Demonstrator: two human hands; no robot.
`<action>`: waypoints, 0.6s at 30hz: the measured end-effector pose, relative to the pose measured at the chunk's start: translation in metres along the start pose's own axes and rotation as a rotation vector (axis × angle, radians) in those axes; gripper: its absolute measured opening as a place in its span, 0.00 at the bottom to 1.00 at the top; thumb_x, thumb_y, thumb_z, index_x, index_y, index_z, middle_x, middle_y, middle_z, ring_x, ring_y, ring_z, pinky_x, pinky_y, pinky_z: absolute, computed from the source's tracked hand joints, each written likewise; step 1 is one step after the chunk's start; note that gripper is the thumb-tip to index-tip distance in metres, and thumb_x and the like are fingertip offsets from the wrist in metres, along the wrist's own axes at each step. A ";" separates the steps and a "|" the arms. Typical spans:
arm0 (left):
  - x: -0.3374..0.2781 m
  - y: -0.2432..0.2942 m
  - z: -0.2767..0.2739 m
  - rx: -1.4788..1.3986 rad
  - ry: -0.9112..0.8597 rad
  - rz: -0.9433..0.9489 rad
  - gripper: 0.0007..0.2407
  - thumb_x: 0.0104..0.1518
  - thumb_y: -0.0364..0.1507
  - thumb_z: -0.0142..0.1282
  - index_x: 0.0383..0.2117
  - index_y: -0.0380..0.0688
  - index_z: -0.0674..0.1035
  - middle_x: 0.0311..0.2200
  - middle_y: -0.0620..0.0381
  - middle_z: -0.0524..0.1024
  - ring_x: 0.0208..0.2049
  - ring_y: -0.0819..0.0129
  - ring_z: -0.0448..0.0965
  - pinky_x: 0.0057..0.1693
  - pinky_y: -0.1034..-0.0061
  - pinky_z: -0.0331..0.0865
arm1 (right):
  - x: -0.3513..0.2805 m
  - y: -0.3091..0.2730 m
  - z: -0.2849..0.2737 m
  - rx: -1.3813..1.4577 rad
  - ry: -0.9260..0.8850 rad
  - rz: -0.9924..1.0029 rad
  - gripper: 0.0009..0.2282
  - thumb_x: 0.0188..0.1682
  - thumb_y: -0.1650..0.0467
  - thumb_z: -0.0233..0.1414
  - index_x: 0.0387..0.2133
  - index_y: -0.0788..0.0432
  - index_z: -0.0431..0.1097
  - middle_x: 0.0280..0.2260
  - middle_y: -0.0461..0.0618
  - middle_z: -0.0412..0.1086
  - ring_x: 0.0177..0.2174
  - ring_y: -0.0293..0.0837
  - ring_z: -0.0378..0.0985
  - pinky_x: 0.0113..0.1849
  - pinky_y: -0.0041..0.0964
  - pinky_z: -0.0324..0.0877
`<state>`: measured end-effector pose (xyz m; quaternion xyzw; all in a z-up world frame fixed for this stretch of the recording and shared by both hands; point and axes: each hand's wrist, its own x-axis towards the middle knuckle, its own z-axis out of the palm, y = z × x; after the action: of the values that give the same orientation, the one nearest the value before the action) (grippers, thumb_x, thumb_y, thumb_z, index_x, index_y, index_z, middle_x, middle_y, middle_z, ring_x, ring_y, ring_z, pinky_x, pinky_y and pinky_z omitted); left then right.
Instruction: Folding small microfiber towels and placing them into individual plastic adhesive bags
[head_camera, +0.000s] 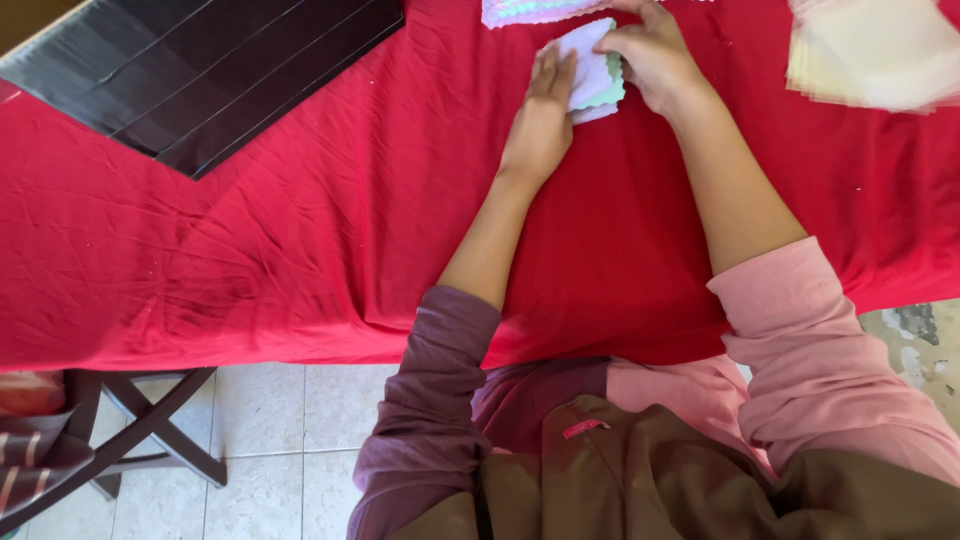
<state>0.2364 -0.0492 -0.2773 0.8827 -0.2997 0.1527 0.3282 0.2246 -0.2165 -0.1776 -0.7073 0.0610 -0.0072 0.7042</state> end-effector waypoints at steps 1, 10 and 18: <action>0.001 -0.006 0.010 0.047 -0.030 0.007 0.33 0.54 0.08 0.41 0.70 0.40 0.55 0.73 0.37 0.46 0.75 0.37 0.45 0.62 0.56 0.72 | 0.001 0.003 -0.002 -0.057 0.007 -0.020 0.23 0.45 0.76 0.56 0.57 0.55 0.65 0.25 0.39 0.71 0.27 0.31 0.75 0.29 0.25 0.70; 0.017 -0.032 0.055 0.103 0.056 0.002 0.32 0.51 0.18 0.50 0.68 0.38 0.60 0.69 0.32 0.57 0.73 0.35 0.52 0.73 0.47 0.57 | 0.030 0.037 -0.012 -0.528 0.145 -0.439 0.23 0.56 0.62 0.59 0.60 0.55 0.62 0.41 0.45 0.74 0.41 0.41 0.76 0.43 0.36 0.69; 0.013 -0.013 0.038 0.103 0.116 -0.049 0.35 0.48 0.15 0.46 0.70 0.39 0.55 0.72 0.35 0.52 0.74 0.35 0.52 0.73 0.46 0.58 | -0.017 -0.010 0.027 -0.497 0.019 -0.230 0.29 0.57 0.70 0.57 0.67 0.56 0.48 0.63 0.55 0.57 0.58 0.53 0.62 0.54 0.43 0.62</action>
<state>0.2574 -0.0720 -0.3058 0.8951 -0.2505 0.2105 0.3029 0.2108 -0.1878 -0.1668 -0.8607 -0.0130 -0.0786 0.5029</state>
